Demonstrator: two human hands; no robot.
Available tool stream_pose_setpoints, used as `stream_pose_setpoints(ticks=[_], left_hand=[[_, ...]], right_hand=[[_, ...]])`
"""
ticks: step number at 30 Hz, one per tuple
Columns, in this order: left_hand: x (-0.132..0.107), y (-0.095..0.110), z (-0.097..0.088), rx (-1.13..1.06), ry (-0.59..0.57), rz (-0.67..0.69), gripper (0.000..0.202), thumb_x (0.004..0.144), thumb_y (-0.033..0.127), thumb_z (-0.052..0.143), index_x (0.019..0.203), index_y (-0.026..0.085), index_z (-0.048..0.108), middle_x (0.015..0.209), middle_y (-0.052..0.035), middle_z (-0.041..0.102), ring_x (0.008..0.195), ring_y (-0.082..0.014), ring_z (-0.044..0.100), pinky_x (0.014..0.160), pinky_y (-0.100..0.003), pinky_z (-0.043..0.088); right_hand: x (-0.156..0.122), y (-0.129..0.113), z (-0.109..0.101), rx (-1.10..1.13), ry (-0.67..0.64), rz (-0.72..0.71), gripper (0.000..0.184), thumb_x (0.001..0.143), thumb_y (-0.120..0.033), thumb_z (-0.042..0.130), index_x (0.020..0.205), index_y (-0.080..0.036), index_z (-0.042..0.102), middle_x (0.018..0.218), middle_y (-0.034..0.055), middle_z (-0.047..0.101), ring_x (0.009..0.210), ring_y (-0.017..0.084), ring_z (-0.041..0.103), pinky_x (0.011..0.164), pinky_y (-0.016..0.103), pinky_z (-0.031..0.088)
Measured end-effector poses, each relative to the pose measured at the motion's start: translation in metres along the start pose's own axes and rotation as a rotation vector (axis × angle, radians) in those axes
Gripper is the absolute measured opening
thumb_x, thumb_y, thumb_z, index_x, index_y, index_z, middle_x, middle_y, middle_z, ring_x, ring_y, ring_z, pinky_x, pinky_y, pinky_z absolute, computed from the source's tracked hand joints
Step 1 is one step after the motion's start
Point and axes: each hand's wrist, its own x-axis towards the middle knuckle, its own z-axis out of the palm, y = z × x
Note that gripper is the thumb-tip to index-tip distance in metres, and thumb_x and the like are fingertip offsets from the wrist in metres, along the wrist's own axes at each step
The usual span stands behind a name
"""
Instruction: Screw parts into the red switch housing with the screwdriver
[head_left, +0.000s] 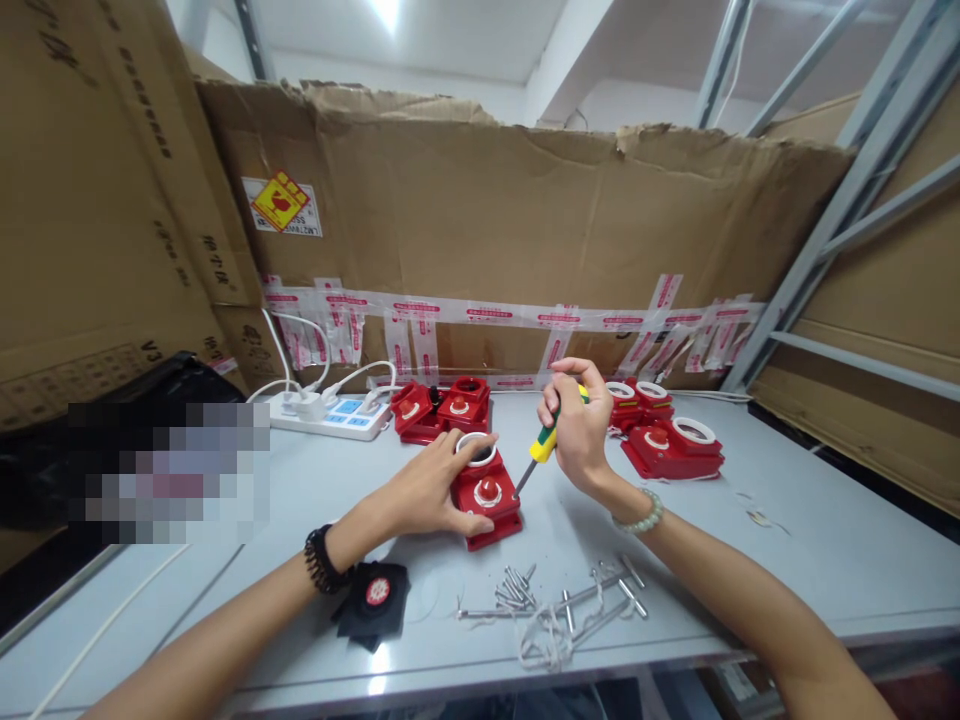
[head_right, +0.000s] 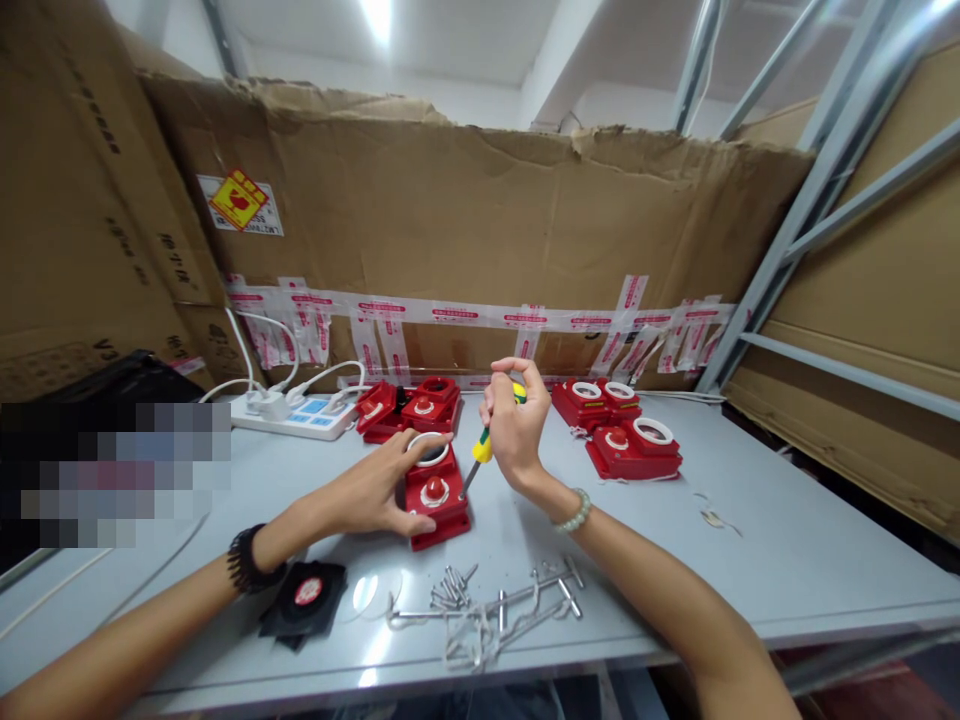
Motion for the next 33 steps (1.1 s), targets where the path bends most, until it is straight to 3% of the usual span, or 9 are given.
stream_pose_setpoints(ticks=[18,21,24,27,29,33], left_hand=[[0.001,-0.002,0.001,0.012,0.006,0.014,0.092,0.061,0.054,0.072,0.138,0.027,0.03,0.114,-0.0096,0.045,0.101,-0.0304,0.048,0.089,-0.046,0.041],[0.002,-0.003,0.002,0.018,0.006,0.027,0.09,0.062,0.054,0.071,0.137,0.026,0.031,0.113,-0.0094,0.046,0.1,-0.03,0.048,0.088,-0.045,0.041],[0.002,-0.004,0.004,0.025,0.023,0.038,0.087,0.061,0.053,0.071,0.135,0.025,0.036,0.114,-0.01,0.046,0.099,-0.0307,0.048,0.087,-0.045,0.042],[0.003,-0.006,0.005,0.031,0.036,0.042,0.088,0.06,0.052,0.072,0.135,0.024,0.036,0.121,-0.0121,0.044,0.103,-0.0329,0.047,0.088,-0.047,0.041],[0.003,-0.008,0.006,0.04,0.036,0.051,0.089,0.06,0.052,0.072,0.136,0.024,0.035,0.122,-0.0129,0.043,0.105,-0.0338,0.046,0.089,-0.048,0.041],[0.003,-0.01,0.007,0.074,0.028,0.083,0.083,0.062,0.052,0.071,0.132,0.022,0.039,0.119,-0.013,0.045,0.105,-0.0333,0.046,0.089,-0.047,0.041]], right_hand=[[-0.002,0.001,0.0,-0.024,-0.034,-0.024,0.006,0.079,-0.02,0.051,0.081,-0.023,0.046,0.046,-0.012,0.038,0.036,0.005,0.033,0.036,0.018,0.028],[-0.006,-0.009,0.004,-0.278,-0.186,-0.101,0.005,0.083,-0.025,0.046,0.081,-0.022,0.051,0.048,-0.0086,0.043,0.04,0.008,0.04,0.041,0.022,0.032],[-0.009,-0.025,0.01,-0.843,-0.373,-0.268,0.022,0.084,-0.036,0.048,0.07,-0.02,0.053,0.052,-0.0029,0.05,0.046,0.01,0.043,0.048,0.026,0.03],[-0.009,-0.04,0.017,-1.305,-0.395,-0.405,0.041,0.08,-0.05,0.052,0.054,-0.021,0.043,0.047,-0.0014,0.043,0.044,0.01,0.033,0.048,0.028,0.019],[-0.008,-0.048,0.019,-1.349,-0.48,-0.405,0.043,0.08,-0.052,0.052,0.052,-0.021,0.04,0.045,-0.002,0.04,0.044,0.009,0.027,0.048,0.028,0.016],[-0.008,-0.06,0.019,-1.1,-0.741,-0.255,0.03,0.08,-0.034,0.056,0.057,-0.021,0.041,0.047,-0.0043,0.042,0.044,0.008,0.025,0.048,0.028,0.017]])
